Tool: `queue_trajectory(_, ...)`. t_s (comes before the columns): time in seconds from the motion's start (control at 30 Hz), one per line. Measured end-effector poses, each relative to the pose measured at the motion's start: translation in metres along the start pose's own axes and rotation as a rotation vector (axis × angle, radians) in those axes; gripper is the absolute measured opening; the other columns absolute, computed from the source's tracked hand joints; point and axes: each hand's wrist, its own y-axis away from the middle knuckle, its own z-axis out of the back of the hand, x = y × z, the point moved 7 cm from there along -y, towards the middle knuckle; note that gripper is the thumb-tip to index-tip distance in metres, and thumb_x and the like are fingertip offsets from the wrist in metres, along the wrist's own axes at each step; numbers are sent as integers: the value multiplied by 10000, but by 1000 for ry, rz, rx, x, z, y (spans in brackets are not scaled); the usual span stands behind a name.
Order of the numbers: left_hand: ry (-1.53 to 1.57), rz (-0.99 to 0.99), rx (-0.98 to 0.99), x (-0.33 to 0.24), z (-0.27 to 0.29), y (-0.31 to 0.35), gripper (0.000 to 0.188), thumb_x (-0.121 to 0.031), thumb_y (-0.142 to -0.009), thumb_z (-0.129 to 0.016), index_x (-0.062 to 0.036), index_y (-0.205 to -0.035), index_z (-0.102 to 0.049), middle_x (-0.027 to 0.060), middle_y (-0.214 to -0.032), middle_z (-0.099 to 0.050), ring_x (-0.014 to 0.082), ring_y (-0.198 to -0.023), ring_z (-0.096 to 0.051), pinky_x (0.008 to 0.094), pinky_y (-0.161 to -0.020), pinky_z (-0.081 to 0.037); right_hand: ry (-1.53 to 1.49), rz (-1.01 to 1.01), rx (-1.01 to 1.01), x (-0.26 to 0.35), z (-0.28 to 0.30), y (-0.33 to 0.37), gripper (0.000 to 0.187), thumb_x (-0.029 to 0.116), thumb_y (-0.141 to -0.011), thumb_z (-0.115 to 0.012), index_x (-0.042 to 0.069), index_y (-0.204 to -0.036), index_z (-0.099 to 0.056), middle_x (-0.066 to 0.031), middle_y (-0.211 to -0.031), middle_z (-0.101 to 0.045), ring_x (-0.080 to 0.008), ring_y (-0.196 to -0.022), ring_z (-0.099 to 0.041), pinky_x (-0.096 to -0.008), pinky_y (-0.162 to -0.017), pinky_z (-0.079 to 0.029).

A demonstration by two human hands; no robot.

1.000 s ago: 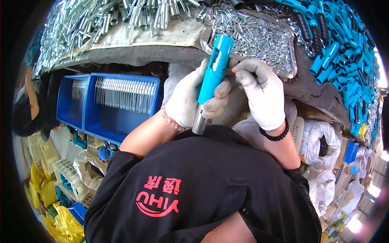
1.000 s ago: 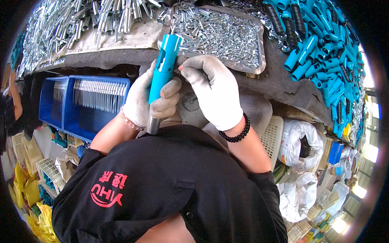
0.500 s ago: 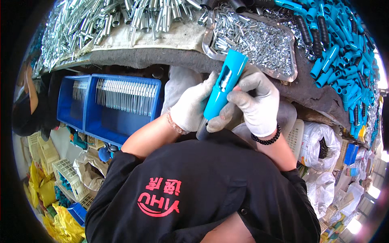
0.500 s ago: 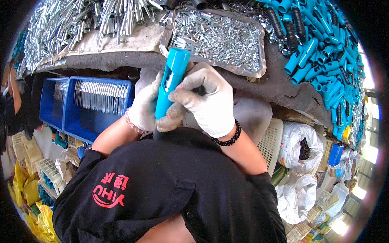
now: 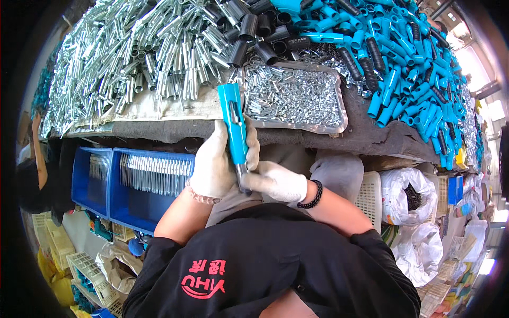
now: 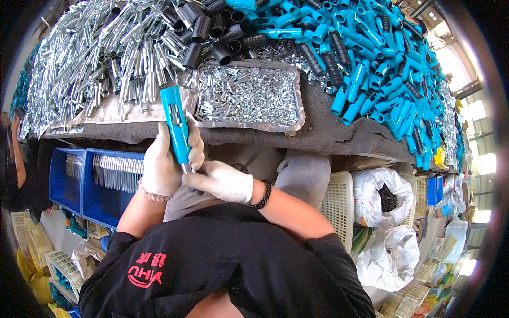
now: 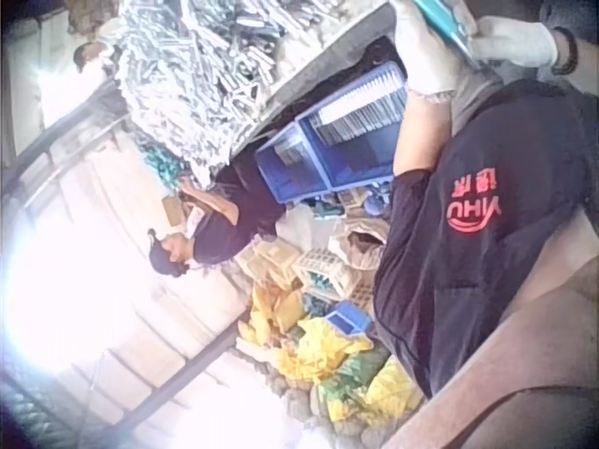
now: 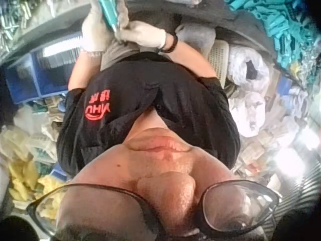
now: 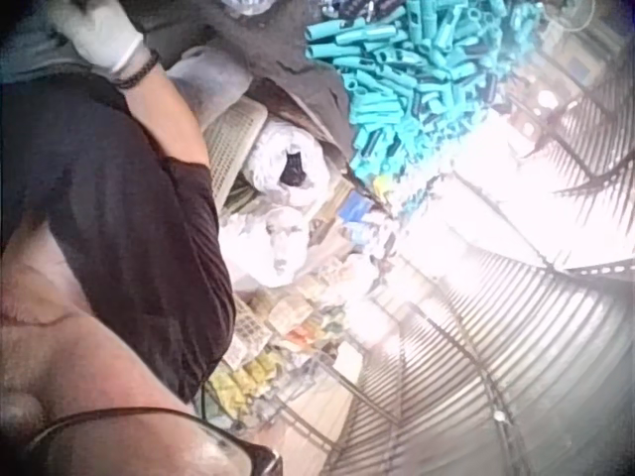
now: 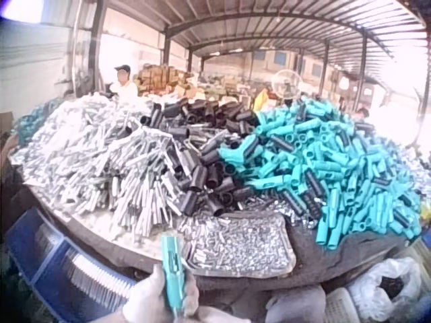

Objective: Manually assemble a spring-loaded latch or lever mechanism using metal pins, springs, and plastic housings.

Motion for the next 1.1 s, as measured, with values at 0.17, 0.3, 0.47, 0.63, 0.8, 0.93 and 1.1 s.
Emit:
queue_trajectory(0.17,19,-88,-124,-22,11,-5,459,-479,-1023,-490,-64,-1219,-499,86,-958,-548,203,-788,-525,360,-675,-453,475,0,-238,20,-6,-14,411,409,-947,-597,19,-836,-670,-206,-740,-644,-362,-713,-636,-420,-682,-502)
queue_trajectory(0.3,107,-228,-211,-49,36,3,447,-489,-1024,-494,-78,-1196,-527,68,-959,-573,212,-815,-560,368,-699,-484,1011,339,-90,71,4,-31,343,352,-934,-574,42,-817,-664,-223,-723,-604,-410,-721,-607,-474,-698,-504)
queue_trajectory(0.47,103,-47,-376,-28,29,24,496,-593,-995,-468,-121,-1116,-558,53,-876,-585,200,-726,-574,371,-638,-490,1555,102,-1219,184,209,-45,407,458,-872,-636,68,-855,-753,-188,-929,-700,-368,-906,-653,-459,-822,-522)
queue_trajectory(0.63,-39,108,-323,11,40,32,415,-491,-1038,-470,-81,-1046,-537,77,-810,-580,168,-631,-556,314,-545,-464,1220,119,-1149,162,264,-64,348,414,-808,-718,82,-899,-772,-203,-1014,-710,-359,-1061,-631,-448,-947,-504)
queue_trajectory(0.8,-384,122,-209,-19,41,47,432,-457,-1024,-519,-30,-1062,-572,54,-789,-583,121,-632,-549,251,-529,-437,363,403,-675,145,131,3,168,85,-914,-684,-13,-1037,-625,-114,-1022,-716,-138,-928,-664,-308,-832,-522)
queue_trajectory(0.93,-644,348,53,-1,31,39,614,-513,-949,-632,8,-1272,-596,33,-893,-616,82,-687,-548,230,-560,-442,485,428,-423,116,77,40,315,3,-867,-701,11,-1180,-666,-148,-1205,-687,-237,-1114,-659,-337,-942,-518)
queue_trajectory(1.1,-536,509,210,22,7,32,599,-556,-921,-650,-8,-1163,-634,42,-865,-643,85,-660,-588,217,-548,-453,538,643,-126,115,58,65,391,-48,-812,-725,72,-1180,-674,-177,-1241,-666,-322,-1173,-643,-380,-986,-517)
